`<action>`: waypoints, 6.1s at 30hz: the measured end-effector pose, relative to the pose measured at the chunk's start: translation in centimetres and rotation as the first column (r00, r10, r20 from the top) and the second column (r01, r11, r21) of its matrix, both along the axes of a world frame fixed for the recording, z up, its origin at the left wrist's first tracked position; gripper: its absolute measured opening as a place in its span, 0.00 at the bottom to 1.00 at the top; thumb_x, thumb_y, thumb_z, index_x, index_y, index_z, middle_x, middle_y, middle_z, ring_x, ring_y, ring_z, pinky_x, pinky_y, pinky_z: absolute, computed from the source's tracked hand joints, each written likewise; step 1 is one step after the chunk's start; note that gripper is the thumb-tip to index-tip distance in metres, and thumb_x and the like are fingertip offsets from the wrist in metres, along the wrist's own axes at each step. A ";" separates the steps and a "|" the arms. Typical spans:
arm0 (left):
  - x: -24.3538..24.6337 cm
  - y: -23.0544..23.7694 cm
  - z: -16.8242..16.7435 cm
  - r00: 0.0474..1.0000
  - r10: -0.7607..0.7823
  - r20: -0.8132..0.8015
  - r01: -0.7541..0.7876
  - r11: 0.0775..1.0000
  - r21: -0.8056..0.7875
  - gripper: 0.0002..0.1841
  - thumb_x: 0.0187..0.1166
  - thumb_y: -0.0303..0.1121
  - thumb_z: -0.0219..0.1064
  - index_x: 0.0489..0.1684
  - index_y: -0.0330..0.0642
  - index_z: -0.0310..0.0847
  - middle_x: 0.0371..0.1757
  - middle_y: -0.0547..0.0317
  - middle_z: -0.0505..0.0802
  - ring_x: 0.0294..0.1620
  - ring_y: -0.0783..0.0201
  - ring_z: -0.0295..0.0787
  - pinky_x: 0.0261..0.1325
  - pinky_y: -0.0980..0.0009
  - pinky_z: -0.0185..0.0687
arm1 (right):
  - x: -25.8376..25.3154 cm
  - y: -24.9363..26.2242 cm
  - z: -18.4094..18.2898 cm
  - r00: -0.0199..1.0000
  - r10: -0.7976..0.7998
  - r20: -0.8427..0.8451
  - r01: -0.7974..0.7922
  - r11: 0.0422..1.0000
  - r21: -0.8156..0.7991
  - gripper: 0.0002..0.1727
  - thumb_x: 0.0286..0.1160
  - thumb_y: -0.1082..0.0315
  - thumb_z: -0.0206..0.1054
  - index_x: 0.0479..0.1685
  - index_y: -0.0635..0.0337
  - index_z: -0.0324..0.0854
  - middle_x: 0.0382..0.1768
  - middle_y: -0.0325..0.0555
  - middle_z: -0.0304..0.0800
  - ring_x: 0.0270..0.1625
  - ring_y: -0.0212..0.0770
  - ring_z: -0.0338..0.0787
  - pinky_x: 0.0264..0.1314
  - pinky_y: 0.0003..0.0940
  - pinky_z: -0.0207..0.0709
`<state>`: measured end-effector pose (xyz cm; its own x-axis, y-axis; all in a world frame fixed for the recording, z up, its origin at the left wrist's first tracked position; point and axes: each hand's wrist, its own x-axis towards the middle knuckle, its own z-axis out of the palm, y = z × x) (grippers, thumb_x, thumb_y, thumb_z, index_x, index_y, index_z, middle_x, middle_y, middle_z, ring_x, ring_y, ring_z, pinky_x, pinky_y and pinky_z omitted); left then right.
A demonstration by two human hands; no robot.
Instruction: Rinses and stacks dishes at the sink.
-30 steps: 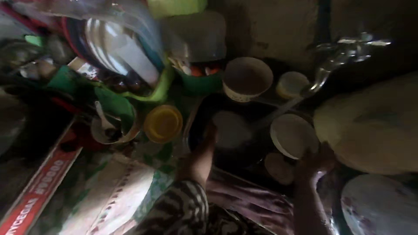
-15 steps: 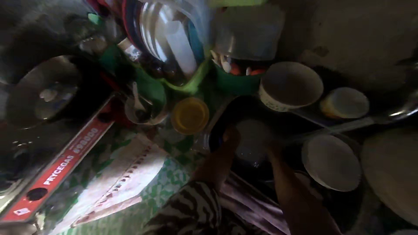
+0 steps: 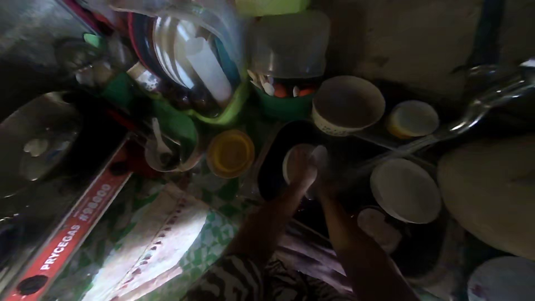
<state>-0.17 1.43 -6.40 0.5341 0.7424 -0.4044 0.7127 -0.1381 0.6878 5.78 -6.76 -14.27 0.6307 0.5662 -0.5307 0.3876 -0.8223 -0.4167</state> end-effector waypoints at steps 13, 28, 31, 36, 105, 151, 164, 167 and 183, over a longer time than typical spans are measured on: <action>-2.4 1.4 -4.5 0.805 0.475 0.356 -0.330 0.856 -0.397 0.27 0.94 0.51 0.48 0.83 0.45 0.70 0.74 0.43 0.84 0.70 0.49 0.82 0.70 0.45 0.79 | 0.2 -2.1 2.1 0.860 0.508 0.055 -0.465 0.733 0.497 0.26 0.92 0.65 0.52 0.87 0.60 0.67 0.89 0.56 0.64 0.91 0.54 0.62 0.92 0.57 0.54; -0.3 -0.5 -6.6 0.767 0.491 0.414 -0.217 0.804 -0.553 0.24 0.96 0.44 0.47 0.82 0.39 0.68 0.71 0.42 0.84 0.68 0.53 0.83 0.71 0.51 0.80 | 4.6 -3.1 1.0 0.888 0.442 0.124 -0.458 0.828 0.324 0.33 0.90 0.55 0.56 0.94 0.48 0.58 0.95 0.52 0.49 0.97 0.57 0.43 0.93 0.70 0.33; 0.2 -1.5 -6.5 0.830 0.436 0.347 -0.212 0.823 -0.527 0.26 0.96 0.46 0.46 0.86 0.44 0.65 0.77 0.42 0.81 0.75 0.51 0.80 0.75 0.48 0.78 | 6.4 -3.3 0.1 0.974 0.196 0.111 -0.222 0.913 0.342 0.36 0.90 0.48 0.55 0.95 0.48 0.55 0.94 0.55 0.50 0.95 0.61 0.49 0.91 0.66 0.49; 0.4 -1.0 -6.1 0.830 0.446 0.336 -0.225 0.818 -0.529 0.24 0.95 0.46 0.50 0.78 0.38 0.72 0.69 0.42 0.86 0.67 0.52 0.83 0.68 0.51 0.80 | 3.6 -2.2 2.2 0.841 0.520 0.147 -0.523 0.716 0.462 0.29 0.91 0.59 0.57 0.87 0.60 0.68 0.90 0.56 0.61 0.94 0.56 0.53 0.94 0.66 0.38; 2.0 2.1 -5.7 0.825 -0.207 -0.525 0.275 0.960 0.054 0.29 0.83 0.36 0.66 0.79 0.29 0.70 0.75 0.28 0.81 0.76 0.33 0.78 0.75 0.38 0.74 | 3.1 -8.3 6.7 0.905 -0.209 -0.369 0.274 0.953 0.131 0.35 0.87 0.63 0.61 0.90 0.67 0.56 0.85 0.66 0.66 0.86 0.57 0.69 0.88 0.50 0.63; 0.7 -3.0 -4.5 0.740 0.479 0.473 -0.174 0.815 -0.553 0.22 0.95 0.40 0.49 0.81 0.40 0.69 0.69 0.44 0.86 0.65 0.56 0.85 0.68 0.53 0.82 | 4.9 -6.2 4.2 0.911 0.367 0.187 -0.408 0.866 0.289 0.32 0.91 0.53 0.53 0.93 0.44 0.59 0.95 0.53 0.48 0.96 0.58 0.42 0.93 0.71 0.34; -0.5 1.7 -0.6 0.835 0.499 0.232 -0.197 0.664 -0.722 0.22 0.92 0.48 0.54 0.70 0.39 0.76 0.54 0.45 0.90 0.50 0.54 0.89 0.51 0.54 0.87 | 1.2 -8.8 12.0 0.826 0.564 -0.021 -0.534 0.793 0.293 0.28 0.91 0.70 0.50 0.90 0.53 0.64 0.89 0.50 0.65 0.90 0.53 0.65 0.91 0.55 0.57; 1.6 -1.5 2.2 0.828 0.446 0.341 -0.167 0.776 -0.608 0.29 0.94 0.56 0.44 0.78 0.44 0.70 0.63 0.48 0.86 0.55 0.53 0.87 0.54 0.54 0.86 | 2.7 -9.3 13.9 0.972 0.129 -0.196 -0.027 0.892 0.451 0.22 0.93 0.63 0.53 0.78 0.63 0.77 0.70 0.59 0.85 0.71 0.53 0.86 0.78 0.50 0.74; 9.3 -3.2 1.3 0.918 -0.392 -0.062 0.396 0.900 0.181 0.25 0.95 0.46 0.47 0.77 0.39 0.77 0.75 0.38 0.84 0.77 0.39 0.79 0.78 0.37 0.70 | 5.6 -12.1 9.5 0.401 -0.498 -0.769 0.905 0.082 0.418 0.14 0.89 0.64 0.59 0.61 0.64 0.80 0.42 0.45 0.86 0.41 0.34 0.85 0.44 0.32 0.83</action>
